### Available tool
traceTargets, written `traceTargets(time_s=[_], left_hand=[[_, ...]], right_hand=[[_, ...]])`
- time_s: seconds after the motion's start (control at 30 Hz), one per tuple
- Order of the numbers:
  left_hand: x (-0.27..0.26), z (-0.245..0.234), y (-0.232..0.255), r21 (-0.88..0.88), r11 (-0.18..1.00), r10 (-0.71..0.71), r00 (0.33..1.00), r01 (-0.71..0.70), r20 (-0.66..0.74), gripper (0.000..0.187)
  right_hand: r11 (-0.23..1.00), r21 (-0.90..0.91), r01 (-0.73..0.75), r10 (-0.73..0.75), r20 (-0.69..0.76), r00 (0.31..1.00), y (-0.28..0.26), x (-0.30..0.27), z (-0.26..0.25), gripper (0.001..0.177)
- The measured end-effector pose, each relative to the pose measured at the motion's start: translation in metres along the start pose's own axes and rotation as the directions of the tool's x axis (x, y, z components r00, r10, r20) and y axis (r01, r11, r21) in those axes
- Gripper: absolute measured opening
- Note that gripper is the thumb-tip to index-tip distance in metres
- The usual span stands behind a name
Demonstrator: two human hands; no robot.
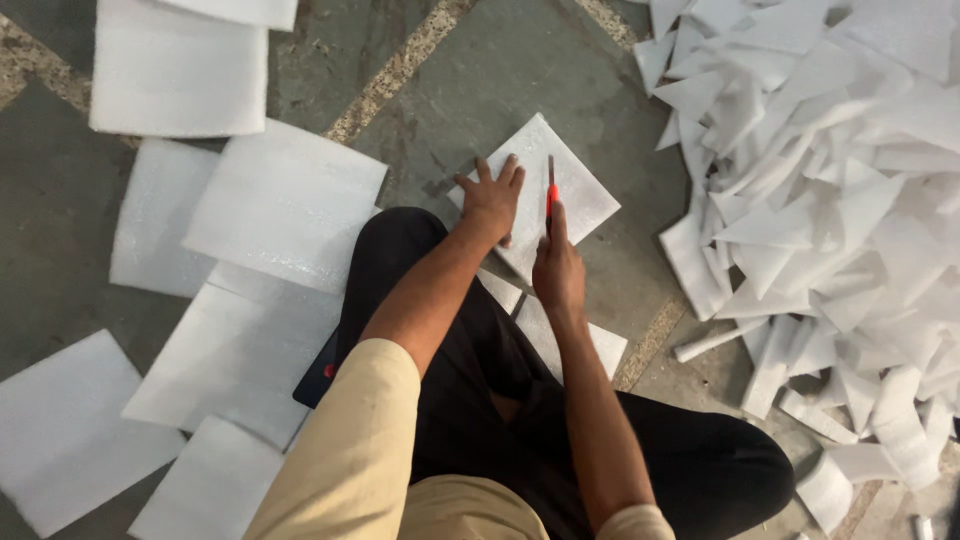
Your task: The person sits on the floor and uses a red utility knife to cut square white foam sheets into smaller pieces. They repeatedly pick up a sheet, score it diagonally, and separate the pieces, discarding the cut pieces to the side.
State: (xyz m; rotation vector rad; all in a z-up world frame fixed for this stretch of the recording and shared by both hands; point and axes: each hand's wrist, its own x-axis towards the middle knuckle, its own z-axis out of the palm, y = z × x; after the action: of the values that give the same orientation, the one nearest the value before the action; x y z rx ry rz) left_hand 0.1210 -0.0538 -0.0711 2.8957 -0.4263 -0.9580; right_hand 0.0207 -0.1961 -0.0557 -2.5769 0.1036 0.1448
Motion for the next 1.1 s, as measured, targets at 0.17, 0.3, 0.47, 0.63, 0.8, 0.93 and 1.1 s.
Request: traceTargets(time_s=[0.17,0.3,0.47,0.63,0.8,0.93,1.1], left_hand=[[0.002,-0.005,0.002,-0.003,1.0,-0.004,1.0,0.004,0.008,0.14],[0.006,-0.003,0.001,-0.031,0.999,-0.006,1.0,0.007,0.023,0.141],[0.013,0.002,0.002,-0.06,0.998,-0.014,1.0,0.014,-0.01,0.139],[0.013,0.012,0.001,-0.068,0.998,-0.01,0.995,0.004,-0.095,0.139],[0.011,0.004,0.002,-0.065,0.998,-0.012,1.0,0.011,-0.02,0.138],[0.007,0.003,0.001,-0.055,0.998,-0.006,0.999,0.003,-0.053,0.138],[0.019,0.025,0.003,-0.042,0.999,0.018,0.998,-0.02,-0.057,0.132]], right_hand=[[0.994,-0.035,0.107,-0.108,-0.029,0.994,-0.014,0.064,0.009,0.062],[0.999,-0.031,0.04,-0.039,0.038,0.999,-0.012,0.092,0.019,0.06],[0.994,-0.108,0.036,-0.029,0.061,0.998,-0.004,0.121,0.028,0.06],[0.989,-0.144,-0.013,0.031,0.12,0.992,0.0,0.131,0.024,0.056],[0.986,-0.15,-0.066,0.095,0.194,0.976,0.004,0.041,0.001,0.054],[0.98,-0.116,-0.159,0.186,0.278,0.942,0.0,-0.082,-0.028,0.057],[0.953,-0.151,-0.263,0.301,0.362,0.882,-0.01,-0.158,-0.054,0.059]])
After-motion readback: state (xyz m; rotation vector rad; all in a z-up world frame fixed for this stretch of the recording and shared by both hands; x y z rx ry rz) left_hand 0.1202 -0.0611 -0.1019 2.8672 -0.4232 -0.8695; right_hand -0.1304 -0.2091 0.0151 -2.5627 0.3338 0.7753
